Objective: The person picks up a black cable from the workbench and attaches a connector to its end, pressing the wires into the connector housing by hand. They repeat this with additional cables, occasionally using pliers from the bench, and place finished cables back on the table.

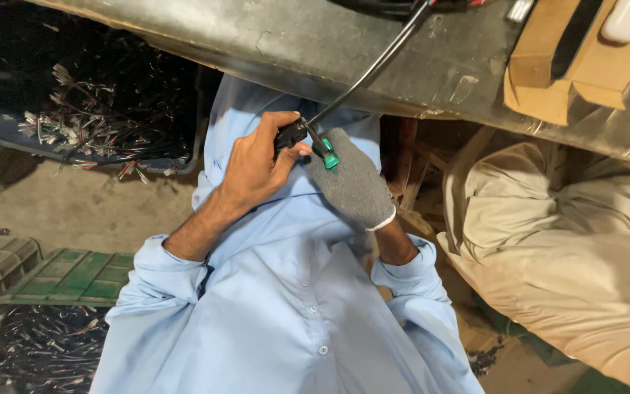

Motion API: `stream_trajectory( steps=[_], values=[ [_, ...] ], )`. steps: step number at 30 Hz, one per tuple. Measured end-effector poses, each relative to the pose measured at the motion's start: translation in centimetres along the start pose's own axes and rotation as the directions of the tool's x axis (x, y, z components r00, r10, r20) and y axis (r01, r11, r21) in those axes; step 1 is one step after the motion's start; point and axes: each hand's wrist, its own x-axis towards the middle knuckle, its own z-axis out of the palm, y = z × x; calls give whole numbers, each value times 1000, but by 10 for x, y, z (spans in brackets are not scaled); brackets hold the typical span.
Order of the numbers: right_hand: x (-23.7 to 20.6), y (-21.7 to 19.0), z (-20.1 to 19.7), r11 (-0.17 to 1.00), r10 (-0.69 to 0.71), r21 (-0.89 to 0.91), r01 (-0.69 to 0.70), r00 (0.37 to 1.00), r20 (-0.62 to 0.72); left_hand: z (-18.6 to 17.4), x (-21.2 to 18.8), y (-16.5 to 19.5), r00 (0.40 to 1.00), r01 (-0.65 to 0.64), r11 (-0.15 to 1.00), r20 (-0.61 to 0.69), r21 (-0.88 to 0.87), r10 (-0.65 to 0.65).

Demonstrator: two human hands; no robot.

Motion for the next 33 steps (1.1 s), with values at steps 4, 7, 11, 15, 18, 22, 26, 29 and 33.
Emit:
stream_trajectory(
  steps=[4, 7, 11, 15, 18, 22, 26, 29, 33],
  values=[
    [2, 1, 5, 997, 75, 23, -75, 997, -6, 6, 0, -5, 997, -59, 990, -48, 129, 65],
    [6, -1, 9, 990, 137, 35, -136, 990, -22, 7, 2, -7, 982, -156, 923, -44, 351, 182],
    [5, -1, 9, 994, 100, 46, -97, 993, -65, 5, 5, -8, 981, -172, 923, -27, 344, 193],
    [5, 4, 13, 999, -26, -41, 19, 984, -177, 1, 11, -11, 942, -293, 750, 45, 593, 332],
    [14, 10, 21, 1000, 5, -20, -8, 985, -171, -3, 17, -11, 953, -277, 764, 63, 583, 297],
    [28, 20, 27, 993, -21, 115, 32, 995, -98, -12, 21, -6, 974, -224, 868, 72, 444, 215],
    [21, 31, 15, 965, -226, 94, 244, 959, -173, -18, 15, 2, 984, 23, 993, 177, -112, -3],
    [23, 35, 5, 939, -342, -19, 343, 928, -148, -18, 11, 4, 966, 125, 930, 255, -346, -35],
    [26, 32, 2, 978, -177, -117, 174, 984, -21, -13, 8, 4, 971, 162, 938, 221, -306, -96]
  ],
)
